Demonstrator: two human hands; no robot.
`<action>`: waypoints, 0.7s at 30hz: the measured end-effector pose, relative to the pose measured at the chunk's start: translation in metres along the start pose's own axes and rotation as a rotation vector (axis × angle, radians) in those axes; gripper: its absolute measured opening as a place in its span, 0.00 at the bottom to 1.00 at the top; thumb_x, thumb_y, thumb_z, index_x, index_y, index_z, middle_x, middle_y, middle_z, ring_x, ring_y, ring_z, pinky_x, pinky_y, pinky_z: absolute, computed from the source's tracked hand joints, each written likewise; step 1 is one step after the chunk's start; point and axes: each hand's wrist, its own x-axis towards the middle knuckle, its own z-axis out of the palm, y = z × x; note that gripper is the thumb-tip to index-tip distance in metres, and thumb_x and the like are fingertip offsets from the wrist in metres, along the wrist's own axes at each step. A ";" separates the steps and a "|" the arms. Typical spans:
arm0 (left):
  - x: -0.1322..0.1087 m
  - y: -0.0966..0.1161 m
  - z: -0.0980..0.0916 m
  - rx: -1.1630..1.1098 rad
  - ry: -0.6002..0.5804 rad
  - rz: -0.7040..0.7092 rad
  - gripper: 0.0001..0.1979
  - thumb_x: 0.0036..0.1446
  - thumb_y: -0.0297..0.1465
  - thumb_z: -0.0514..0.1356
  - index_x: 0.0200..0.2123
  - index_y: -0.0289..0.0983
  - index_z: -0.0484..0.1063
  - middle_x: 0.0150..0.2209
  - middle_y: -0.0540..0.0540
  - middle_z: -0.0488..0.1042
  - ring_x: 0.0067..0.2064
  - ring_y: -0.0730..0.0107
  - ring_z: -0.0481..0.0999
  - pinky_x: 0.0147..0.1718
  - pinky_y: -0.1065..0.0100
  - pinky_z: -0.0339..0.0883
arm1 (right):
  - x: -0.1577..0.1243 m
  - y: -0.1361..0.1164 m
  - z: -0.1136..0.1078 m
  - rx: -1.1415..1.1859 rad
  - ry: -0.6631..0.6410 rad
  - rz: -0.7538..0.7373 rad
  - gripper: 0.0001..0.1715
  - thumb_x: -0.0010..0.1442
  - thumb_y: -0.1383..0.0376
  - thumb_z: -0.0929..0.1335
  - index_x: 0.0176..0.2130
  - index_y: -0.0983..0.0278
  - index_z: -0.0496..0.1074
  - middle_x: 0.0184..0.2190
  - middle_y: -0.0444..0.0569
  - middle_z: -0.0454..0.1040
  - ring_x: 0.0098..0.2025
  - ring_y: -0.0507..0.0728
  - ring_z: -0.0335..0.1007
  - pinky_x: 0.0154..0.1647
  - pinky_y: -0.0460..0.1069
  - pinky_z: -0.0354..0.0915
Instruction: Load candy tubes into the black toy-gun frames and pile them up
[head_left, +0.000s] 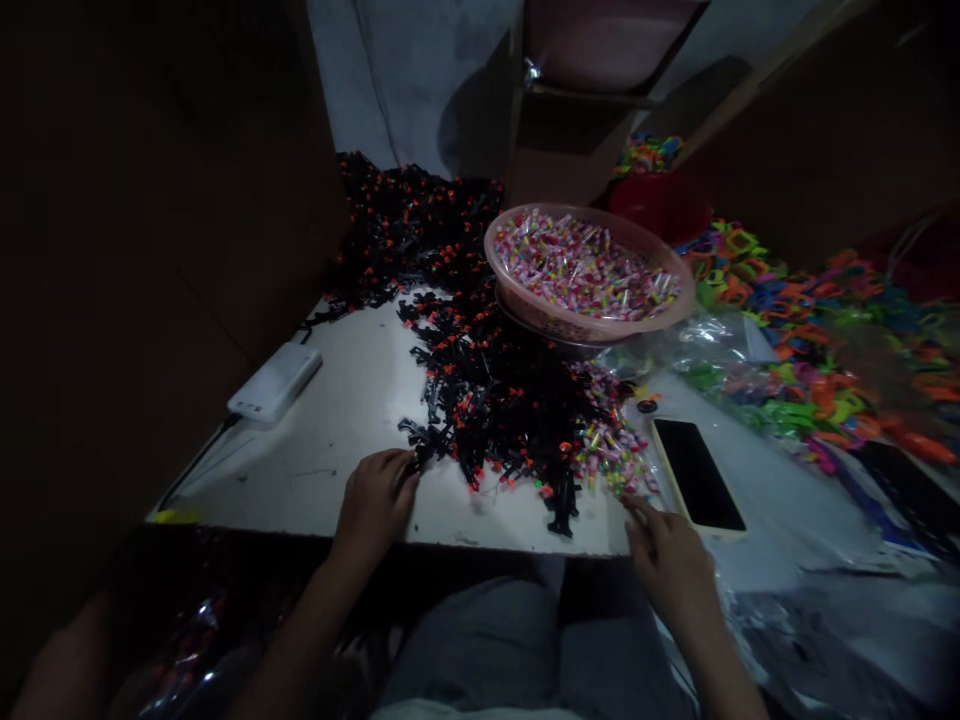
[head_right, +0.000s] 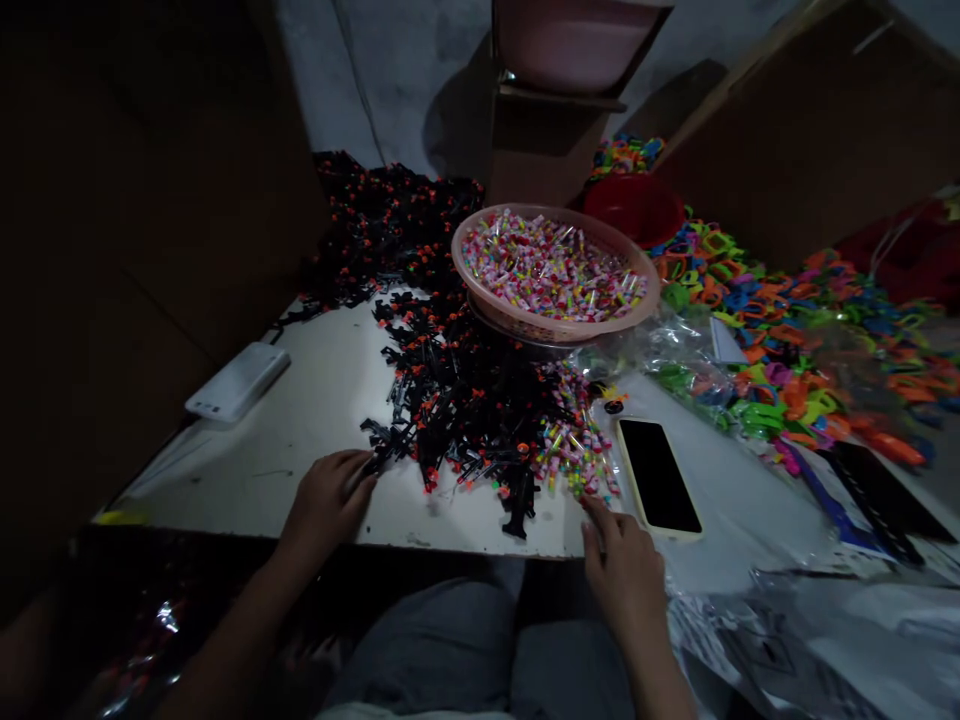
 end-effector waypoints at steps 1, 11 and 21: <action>-0.001 0.002 -0.002 -0.013 0.000 -0.017 0.15 0.58 0.35 0.55 0.45 0.36 0.73 0.43 0.40 0.76 0.47 0.56 0.71 0.48 0.54 0.64 | 0.001 0.004 0.001 -0.004 -0.026 -0.020 0.20 0.63 0.59 0.59 0.50 0.60 0.70 0.35 0.54 0.71 0.39 0.64 0.69 0.33 0.56 0.64; -0.010 0.014 -0.016 -0.228 -0.040 -0.245 0.25 0.51 0.34 0.57 0.53 0.33 0.67 0.39 0.41 0.74 0.41 0.59 0.73 0.43 0.58 0.65 | 0.030 0.019 0.015 0.073 0.020 -0.182 0.16 0.60 0.60 0.60 0.41 0.66 0.72 0.33 0.55 0.69 0.36 0.62 0.67 0.40 0.57 0.64; -0.028 0.031 -0.038 -0.998 -0.028 -0.712 0.20 0.39 0.40 0.68 0.36 0.36 0.73 0.29 0.49 0.75 0.34 0.67 0.76 0.38 0.68 0.66 | -0.017 -0.074 -0.019 1.011 0.020 -0.002 0.12 0.64 0.56 0.60 0.42 0.60 0.64 0.35 0.48 0.69 0.38 0.56 0.68 0.41 0.52 0.64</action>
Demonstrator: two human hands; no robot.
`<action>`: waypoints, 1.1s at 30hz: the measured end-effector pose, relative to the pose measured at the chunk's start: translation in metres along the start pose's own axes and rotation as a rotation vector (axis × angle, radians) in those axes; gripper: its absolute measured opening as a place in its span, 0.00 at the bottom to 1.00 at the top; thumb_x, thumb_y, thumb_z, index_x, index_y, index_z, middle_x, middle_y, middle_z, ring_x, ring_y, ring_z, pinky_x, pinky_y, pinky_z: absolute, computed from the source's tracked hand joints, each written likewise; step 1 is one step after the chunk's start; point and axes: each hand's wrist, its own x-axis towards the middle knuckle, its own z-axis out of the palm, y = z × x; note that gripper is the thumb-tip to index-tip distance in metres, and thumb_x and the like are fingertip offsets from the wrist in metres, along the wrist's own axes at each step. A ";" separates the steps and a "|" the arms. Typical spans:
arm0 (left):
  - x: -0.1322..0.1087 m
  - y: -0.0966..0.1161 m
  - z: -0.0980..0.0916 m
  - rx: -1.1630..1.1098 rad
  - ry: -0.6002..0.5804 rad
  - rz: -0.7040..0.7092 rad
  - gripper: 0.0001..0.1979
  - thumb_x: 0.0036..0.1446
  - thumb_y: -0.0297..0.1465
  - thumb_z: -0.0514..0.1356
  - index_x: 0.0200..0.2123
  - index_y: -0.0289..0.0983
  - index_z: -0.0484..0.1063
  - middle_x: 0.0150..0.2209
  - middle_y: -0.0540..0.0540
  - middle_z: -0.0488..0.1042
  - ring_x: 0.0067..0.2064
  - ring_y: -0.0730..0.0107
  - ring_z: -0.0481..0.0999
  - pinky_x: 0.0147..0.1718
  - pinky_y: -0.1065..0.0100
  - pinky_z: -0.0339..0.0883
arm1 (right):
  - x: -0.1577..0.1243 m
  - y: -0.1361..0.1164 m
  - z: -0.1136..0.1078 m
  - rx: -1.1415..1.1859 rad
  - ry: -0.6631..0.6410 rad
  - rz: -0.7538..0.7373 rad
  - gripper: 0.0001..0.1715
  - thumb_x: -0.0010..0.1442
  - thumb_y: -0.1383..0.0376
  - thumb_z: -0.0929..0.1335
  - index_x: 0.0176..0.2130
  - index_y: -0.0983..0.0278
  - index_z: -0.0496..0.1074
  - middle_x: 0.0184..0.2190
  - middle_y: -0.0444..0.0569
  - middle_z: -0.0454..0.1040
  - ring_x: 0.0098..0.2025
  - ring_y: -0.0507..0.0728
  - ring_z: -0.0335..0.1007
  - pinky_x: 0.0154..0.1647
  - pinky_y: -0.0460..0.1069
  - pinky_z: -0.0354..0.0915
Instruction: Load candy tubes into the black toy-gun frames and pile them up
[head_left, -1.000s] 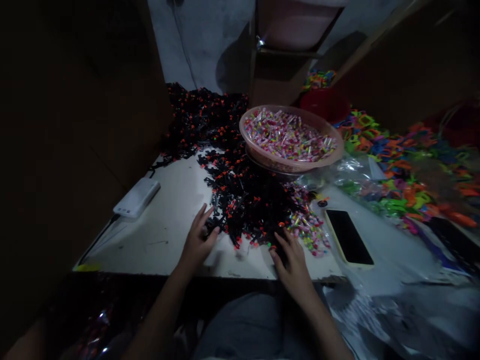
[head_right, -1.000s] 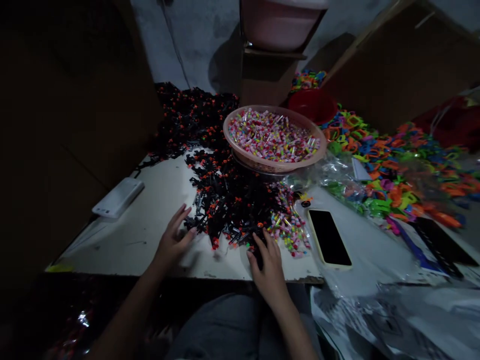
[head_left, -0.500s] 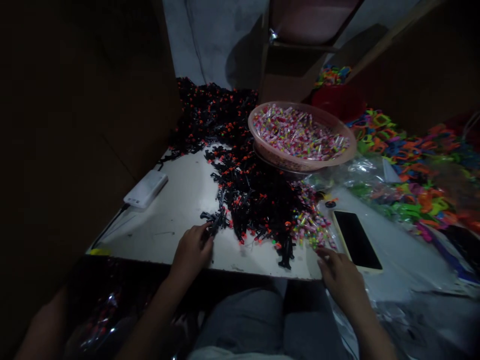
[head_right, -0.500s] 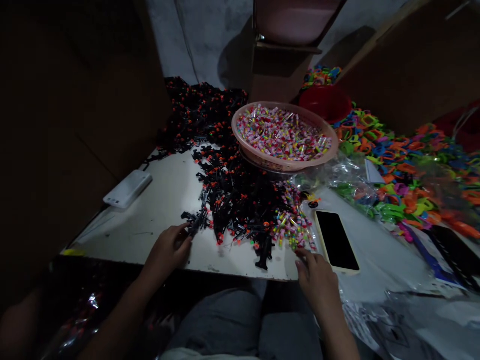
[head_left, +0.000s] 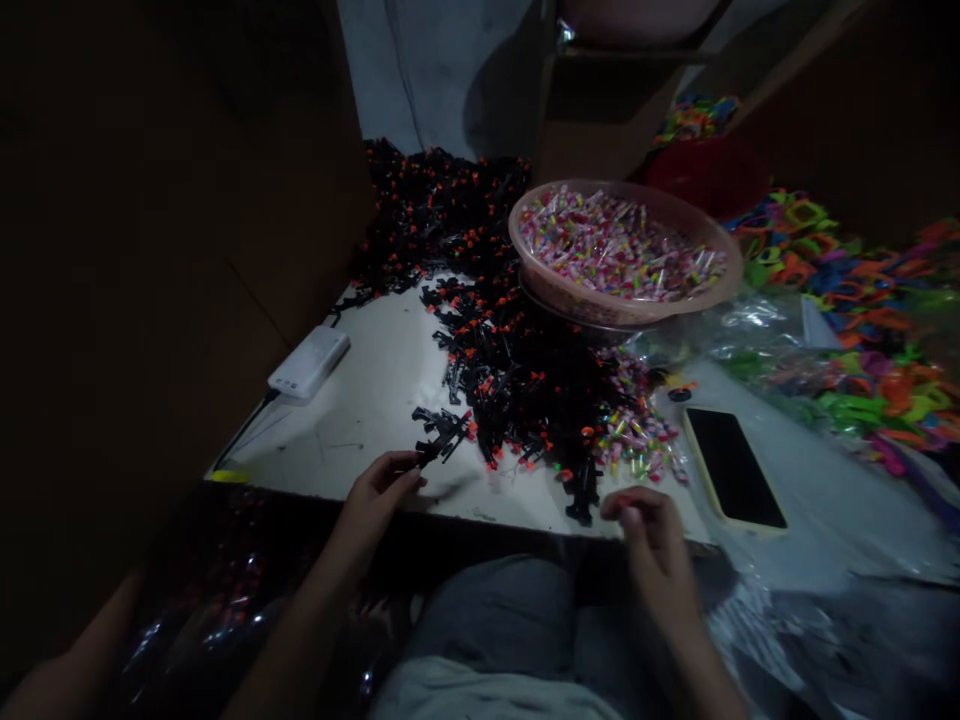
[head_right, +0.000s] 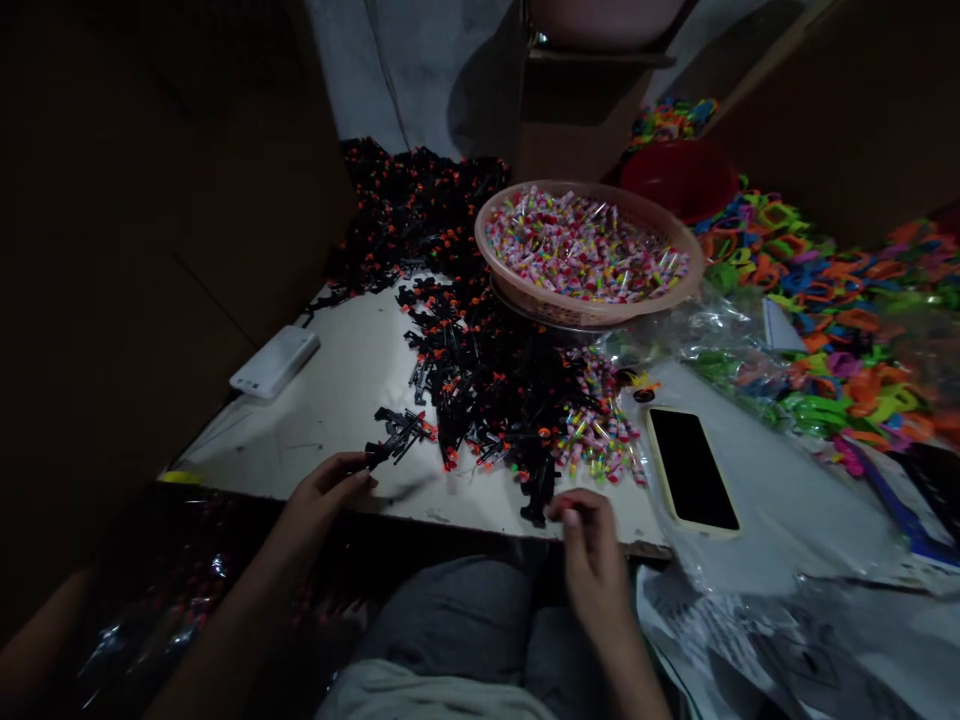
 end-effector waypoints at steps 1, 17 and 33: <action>-0.006 -0.001 0.004 -0.061 -0.029 -0.048 0.20 0.40 0.40 0.69 0.36 0.37 0.73 0.28 0.50 0.75 0.33 0.68 0.76 0.38 0.68 0.66 | -0.008 -0.012 0.014 0.061 -0.058 0.059 0.13 0.64 0.54 0.60 0.43 0.60 0.65 0.34 0.47 0.69 0.36 0.55 0.67 0.39 0.50 0.65; -0.068 -0.020 0.059 0.180 -0.312 0.080 0.14 0.45 0.37 0.67 0.34 0.36 0.77 0.35 0.43 0.78 0.38 0.61 0.76 0.41 0.65 0.68 | -0.019 -0.067 0.066 0.456 -0.397 0.130 0.25 0.62 0.51 0.63 0.53 0.60 0.64 0.38 0.47 0.70 0.40 0.54 0.69 0.42 0.48 0.66; -0.068 -0.012 0.073 -0.189 -0.186 -0.125 0.18 0.39 0.34 0.72 0.35 0.34 0.78 0.36 0.43 0.81 0.38 0.62 0.79 0.40 0.66 0.72 | -0.038 -0.049 0.064 0.372 -0.222 -0.030 0.02 0.63 0.65 0.63 0.38 0.59 0.62 0.37 0.46 0.70 0.40 0.53 0.68 0.40 0.48 0.66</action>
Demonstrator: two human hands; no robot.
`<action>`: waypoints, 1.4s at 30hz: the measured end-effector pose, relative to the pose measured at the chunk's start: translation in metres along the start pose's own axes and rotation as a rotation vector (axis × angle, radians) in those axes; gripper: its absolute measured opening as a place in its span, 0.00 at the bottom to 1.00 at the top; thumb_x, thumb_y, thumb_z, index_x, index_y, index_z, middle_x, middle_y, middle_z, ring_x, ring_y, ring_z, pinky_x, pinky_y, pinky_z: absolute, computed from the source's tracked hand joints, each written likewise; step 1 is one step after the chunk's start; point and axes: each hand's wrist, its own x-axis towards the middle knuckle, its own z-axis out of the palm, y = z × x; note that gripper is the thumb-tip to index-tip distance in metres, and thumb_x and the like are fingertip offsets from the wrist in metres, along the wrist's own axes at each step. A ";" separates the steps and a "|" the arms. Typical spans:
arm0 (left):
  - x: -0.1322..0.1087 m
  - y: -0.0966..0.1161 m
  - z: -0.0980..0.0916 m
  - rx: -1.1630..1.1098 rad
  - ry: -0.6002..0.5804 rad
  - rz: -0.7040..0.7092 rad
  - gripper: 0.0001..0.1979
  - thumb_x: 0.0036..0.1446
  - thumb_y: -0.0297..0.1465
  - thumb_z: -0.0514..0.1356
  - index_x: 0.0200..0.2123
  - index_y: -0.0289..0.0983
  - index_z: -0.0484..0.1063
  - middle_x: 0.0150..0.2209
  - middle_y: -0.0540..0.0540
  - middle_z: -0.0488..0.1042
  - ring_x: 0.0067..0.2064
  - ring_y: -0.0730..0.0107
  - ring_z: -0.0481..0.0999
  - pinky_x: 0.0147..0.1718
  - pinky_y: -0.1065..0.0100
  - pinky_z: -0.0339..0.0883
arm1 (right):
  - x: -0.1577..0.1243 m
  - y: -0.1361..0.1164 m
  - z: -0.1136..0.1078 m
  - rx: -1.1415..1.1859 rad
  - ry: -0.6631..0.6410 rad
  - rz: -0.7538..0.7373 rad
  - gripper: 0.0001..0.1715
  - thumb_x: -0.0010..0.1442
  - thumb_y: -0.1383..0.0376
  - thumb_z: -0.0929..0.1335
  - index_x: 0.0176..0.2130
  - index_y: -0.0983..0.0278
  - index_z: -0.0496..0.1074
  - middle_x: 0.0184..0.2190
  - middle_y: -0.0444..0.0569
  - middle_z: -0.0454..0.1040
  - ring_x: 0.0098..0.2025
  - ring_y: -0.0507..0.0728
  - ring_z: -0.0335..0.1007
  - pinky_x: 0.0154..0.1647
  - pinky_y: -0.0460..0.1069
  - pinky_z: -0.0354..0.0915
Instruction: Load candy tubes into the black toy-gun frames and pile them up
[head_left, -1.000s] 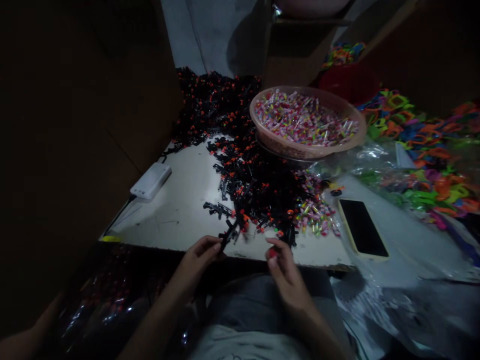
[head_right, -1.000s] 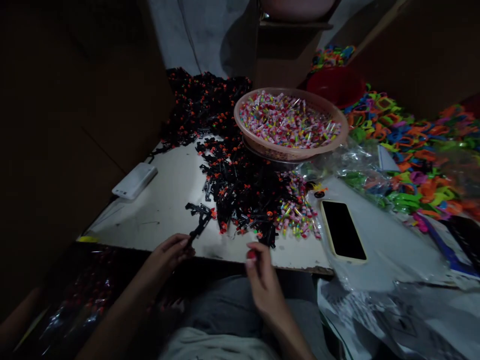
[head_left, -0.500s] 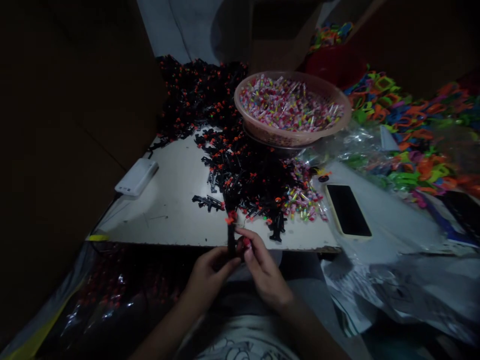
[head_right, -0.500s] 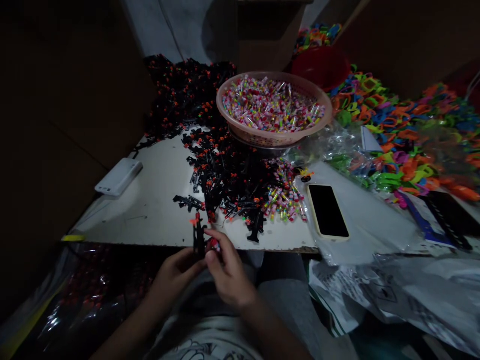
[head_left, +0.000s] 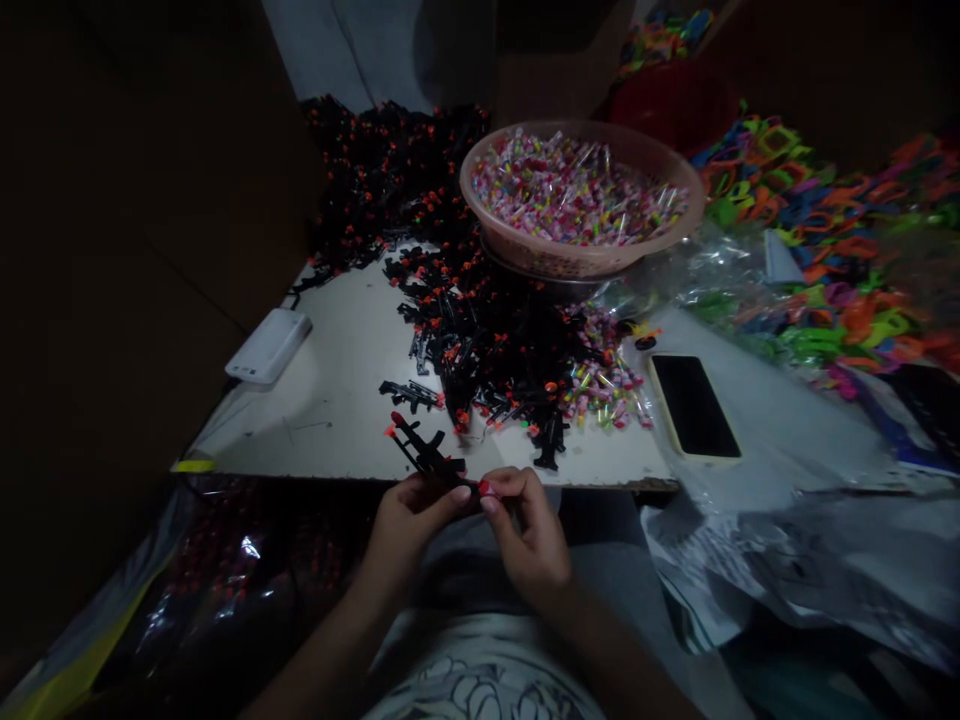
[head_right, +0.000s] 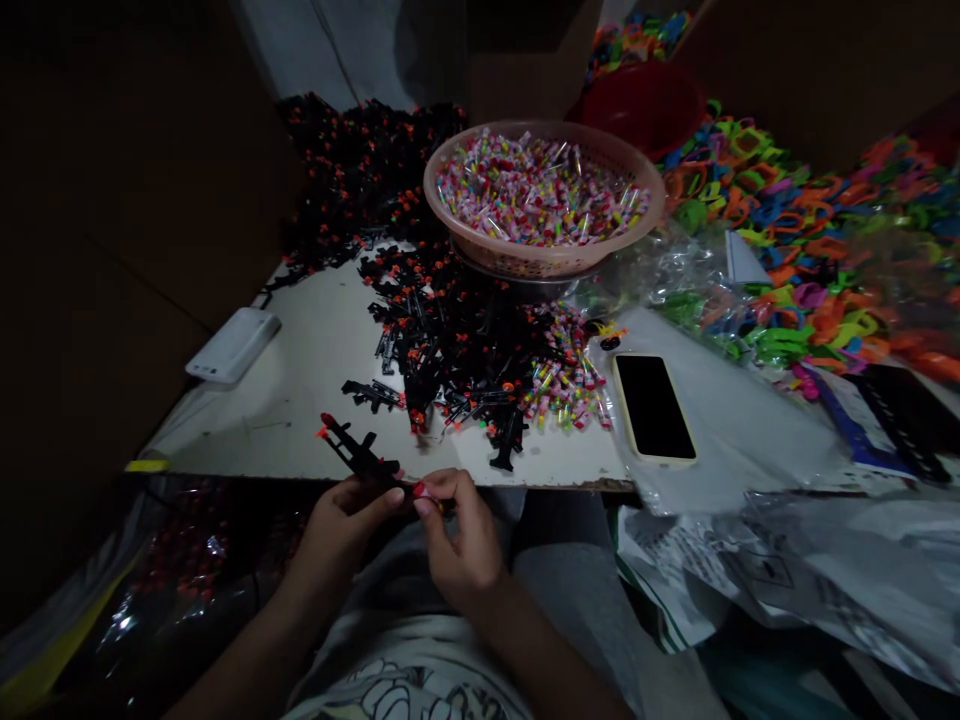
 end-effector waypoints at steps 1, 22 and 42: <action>-0.001 0.000 0.001 0.021 0.013 0.014 0.18 0.38 0.34 0.72 0.34 0.34 0.78 0.36 0.42 0.81 0.38 0.62 0.79 0.40 0.66 0.72 | 0.000 -0.001 -0.001 -0.020 -0.003 -0.015 0.02 0.63 0.66 0.63 0.38 0.59 0.62 0.37 0.46 0.70 0.40 0.53 0.69 0.40 0.48 0.66; 0.002 -0.013 0.011 -0.033 -0.069 -0.007 0.18 0.46 0.38 0.67 0.37 0.31 0.78 0.37 0.39 0.80 0.43 0.59 0.78 0.47 0.63 0.68 | 0.006 0.004 -0.003 -0.495 -0.019 -0.140 0.05 0.61 0.66 0.63 0.32 0.60 0.61 0.27 0.46 0.71 0.30 0.55 0.68 0.31 0.49 0.64; 0.076 0.036 -0.086 1.426 0.265 0.711 0.27 0.56 0.41 0.57 0.57 0.37 0.62 0.61 0.35 0.59 0.60 0.50 0.61 0.57 0.50 0.56 | 0.026 0.046 -0.124 -1.392 0.152 0.124 0.19 0.63 0.61 0.58 0.49 0.62 0.70 0.51 0.57 0.68 0.48 0.68 0.63 0.42 0.63 0.59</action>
